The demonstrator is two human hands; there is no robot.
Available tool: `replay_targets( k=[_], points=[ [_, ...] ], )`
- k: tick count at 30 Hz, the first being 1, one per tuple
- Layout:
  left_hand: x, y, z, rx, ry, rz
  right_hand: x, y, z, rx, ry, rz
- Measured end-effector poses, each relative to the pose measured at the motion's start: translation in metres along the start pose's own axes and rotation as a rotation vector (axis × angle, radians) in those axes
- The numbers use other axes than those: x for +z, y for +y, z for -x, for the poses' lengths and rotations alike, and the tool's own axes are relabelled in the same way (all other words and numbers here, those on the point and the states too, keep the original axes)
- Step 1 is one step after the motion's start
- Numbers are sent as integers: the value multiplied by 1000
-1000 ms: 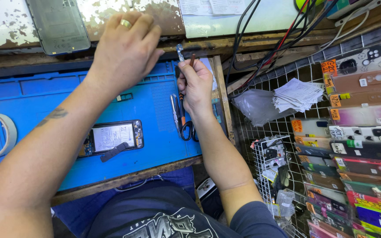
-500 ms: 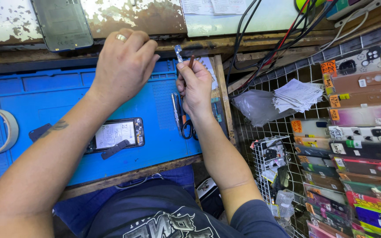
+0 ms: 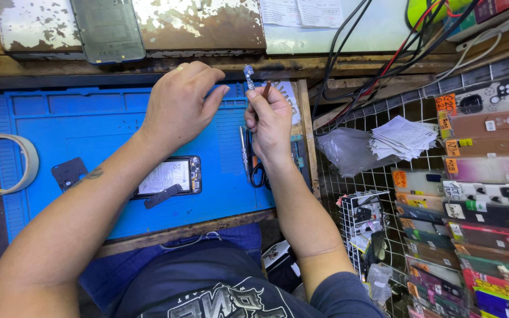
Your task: The person uses a small metal tool to pry open the back cover of a smartphone on a blue work mat. They remove the cover, disconnect a ribbon cable from the motherboard, and place the cover aside. The person then opens a drawer to retrieve a small component from a plastic bag.
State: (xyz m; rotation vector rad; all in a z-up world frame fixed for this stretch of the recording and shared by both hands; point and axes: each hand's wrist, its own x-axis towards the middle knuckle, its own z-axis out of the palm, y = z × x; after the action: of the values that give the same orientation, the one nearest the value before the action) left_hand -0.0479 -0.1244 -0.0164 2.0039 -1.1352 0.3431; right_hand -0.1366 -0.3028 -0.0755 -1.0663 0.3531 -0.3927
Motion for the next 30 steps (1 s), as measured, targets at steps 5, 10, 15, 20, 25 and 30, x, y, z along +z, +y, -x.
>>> replay_targets(
  k=[5, 10, 15, 20, 25, 30],
  points=[
    [-27, 0, 11, 21, 28, -25, 0, 0, 0, 11, 3, -12],
    [-71, -14, 23, 24, 115, -112, -1, -1, 0, 15, 10, -14],
    [-101, -28, 36, -190, 190, -74, -3, 2, -1, 12, 3, -15],
    [-94, -25, 43, -36, 186, -145, -4, 3, -2, 4, 3, 3],
    [-88, -20, 44, -15, 169, -164, -4, 2, -4, 38, 28, -30],
    [-93, -7, 41, -10, 121, -151, -8, -3, -4, 67, 48, -60]
  ],
)
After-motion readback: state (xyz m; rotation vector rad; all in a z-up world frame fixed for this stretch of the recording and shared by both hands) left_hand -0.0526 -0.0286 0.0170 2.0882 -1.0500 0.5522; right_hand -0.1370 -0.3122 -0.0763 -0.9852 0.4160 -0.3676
